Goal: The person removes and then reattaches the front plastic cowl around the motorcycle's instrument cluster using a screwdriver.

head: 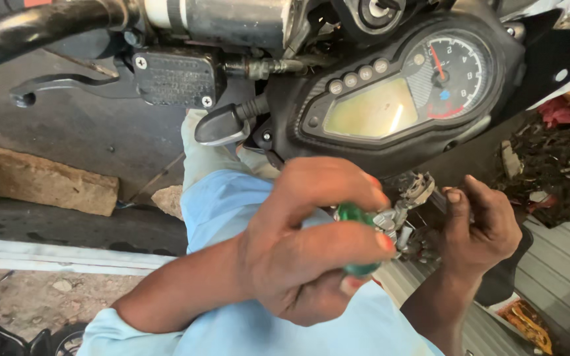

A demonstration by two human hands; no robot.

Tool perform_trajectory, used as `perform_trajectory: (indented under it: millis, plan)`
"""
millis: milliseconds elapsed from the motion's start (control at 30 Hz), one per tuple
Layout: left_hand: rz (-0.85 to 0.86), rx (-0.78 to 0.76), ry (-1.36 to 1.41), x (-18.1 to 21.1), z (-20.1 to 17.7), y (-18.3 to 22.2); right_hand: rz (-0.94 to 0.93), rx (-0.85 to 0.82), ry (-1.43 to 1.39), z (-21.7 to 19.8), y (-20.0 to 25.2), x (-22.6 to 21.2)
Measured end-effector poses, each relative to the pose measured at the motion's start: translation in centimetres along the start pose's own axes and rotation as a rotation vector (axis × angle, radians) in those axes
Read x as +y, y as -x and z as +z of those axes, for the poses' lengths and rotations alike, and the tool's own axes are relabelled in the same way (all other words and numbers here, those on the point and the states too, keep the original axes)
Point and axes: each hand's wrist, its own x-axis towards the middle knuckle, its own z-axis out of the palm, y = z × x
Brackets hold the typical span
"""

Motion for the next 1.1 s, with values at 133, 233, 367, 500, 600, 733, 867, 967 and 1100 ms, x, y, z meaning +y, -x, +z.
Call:
perform_trajectory:
  millis: [133, 233, 367, 500, 600, 733, 867, 967, 1100]
  plan:
    - [0.036, -0.055, -0.058, -0.7, 0.2, 1.6, -0.047, -0.011, 0.028, 0.0, -0.5, -0.1]
    - [-0.09, -0.002, 0.23, -1.8, 0.6, 2.7, -0.057, -0.023, -0.005, 0.0, -0.5, -0.8]
    - [-0.056, 0.063, 0.512, -3.5, 0.9, 1.9, -0.079, 0.004, -0.061, 0.3, -1.7, -2.3]
    - [0.028, -0.205, 0.517, -4.4, 0.3, 0.1, -0.296, 0.03, -0.184, 0.1, -3.1, -3.8]
    - [0.091, -0.389, 0.478, -4.4, 1.4, -1.0, -0.455, 0.134, -0.522, 0.2, -4.5, -6.0]
    - [0.055, -0.437, 0.433, -3.9, 2.5, -1.4, -0.583, 0.083, -0.542, 0.1, -6.4, -13.5]
    - [0.167, -0.336, 0.428, -4.7, 1.5, -0.9, -0.575, -0.407, -0.158, -1.0, -7.9, -21.4]
    - [0.055, -0.429, 0.394, -4.9, 0.6, 0.1, -0.799, -0.758, -0.029, -1.8, -11.5, -22.2]
    - [0.122, -0.487, 0.22, -4.8, 0.4, 0.6, -0.918, -1.051, -0.186, -1.5, -13.3, -21.8]
